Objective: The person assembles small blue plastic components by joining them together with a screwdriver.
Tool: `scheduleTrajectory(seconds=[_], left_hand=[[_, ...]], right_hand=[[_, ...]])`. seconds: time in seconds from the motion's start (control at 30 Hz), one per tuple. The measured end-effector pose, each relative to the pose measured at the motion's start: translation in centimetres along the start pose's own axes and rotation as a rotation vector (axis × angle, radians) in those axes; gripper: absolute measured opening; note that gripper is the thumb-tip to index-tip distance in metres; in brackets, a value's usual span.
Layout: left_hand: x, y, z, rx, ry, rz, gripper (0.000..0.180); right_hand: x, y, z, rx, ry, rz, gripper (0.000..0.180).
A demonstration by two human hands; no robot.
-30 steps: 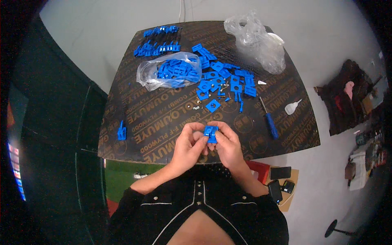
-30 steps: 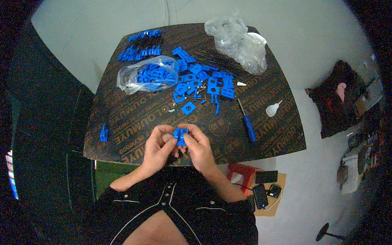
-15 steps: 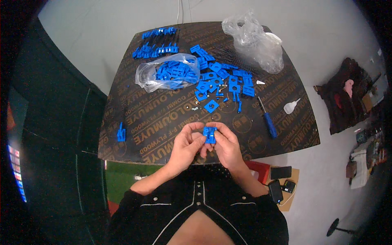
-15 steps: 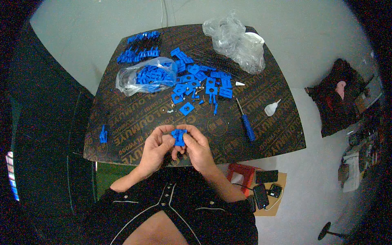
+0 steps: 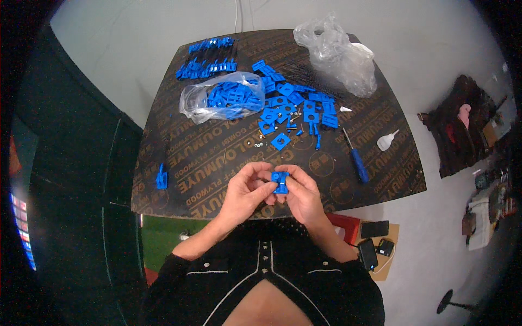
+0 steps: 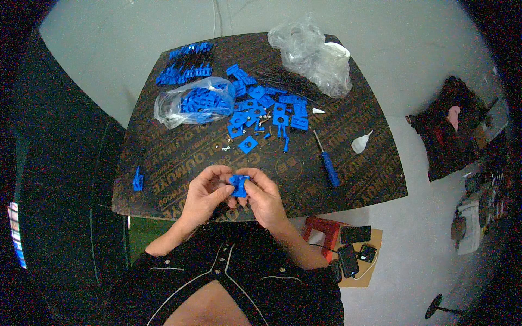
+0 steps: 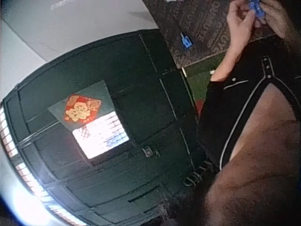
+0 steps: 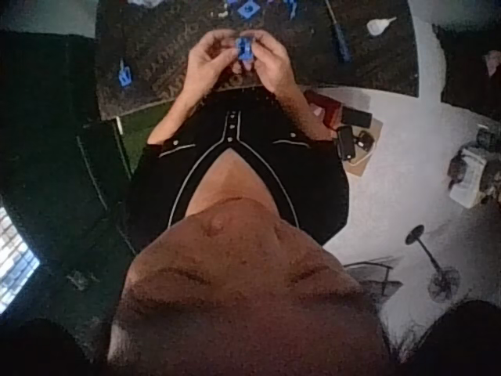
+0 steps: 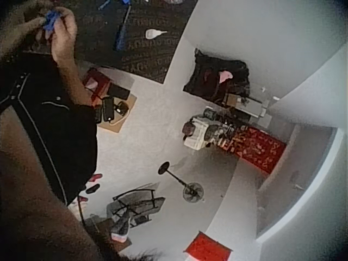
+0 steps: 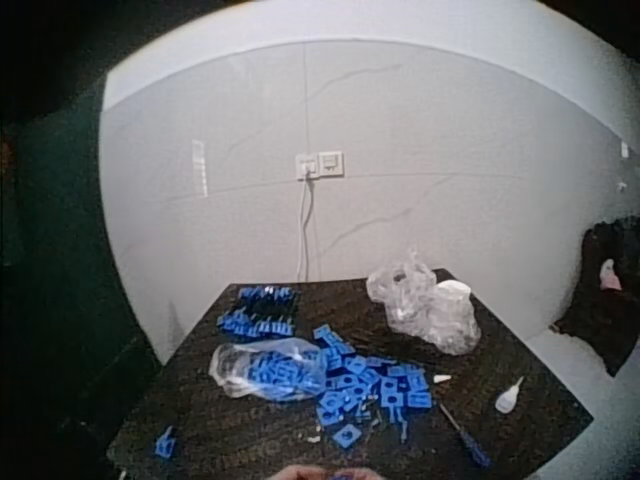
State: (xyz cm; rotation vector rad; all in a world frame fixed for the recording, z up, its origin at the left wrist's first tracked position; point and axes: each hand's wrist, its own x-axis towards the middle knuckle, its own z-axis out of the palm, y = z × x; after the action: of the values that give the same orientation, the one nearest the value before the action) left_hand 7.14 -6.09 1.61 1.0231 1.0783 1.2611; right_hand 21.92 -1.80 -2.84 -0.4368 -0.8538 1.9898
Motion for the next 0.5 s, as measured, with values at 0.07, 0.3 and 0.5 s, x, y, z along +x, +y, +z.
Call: scheduleTrajectory(seconds=[0.07, 0.3, 0.5], left_hand=[[0.03, 0.0, -0.07, 0.01, 0.049, 0.017, 0.032], [0.19, -0.48, -0.44, 0.02, 0.009, 0.112, 0.017], [0.23, -0.45, -0.3, 0.011, 0.021, 0.129, 0.01]], right_hand=[[-0.07, -0.06, -0.03, 0.001, 0.001, 0.022, 0.026], [-0.05, -0.02, -0.31, -0.117, -0.062, 0.036, 0.026], [-0.08, -0.21, 0.3, -0.145, -0.041, 0.011, 0.023]])
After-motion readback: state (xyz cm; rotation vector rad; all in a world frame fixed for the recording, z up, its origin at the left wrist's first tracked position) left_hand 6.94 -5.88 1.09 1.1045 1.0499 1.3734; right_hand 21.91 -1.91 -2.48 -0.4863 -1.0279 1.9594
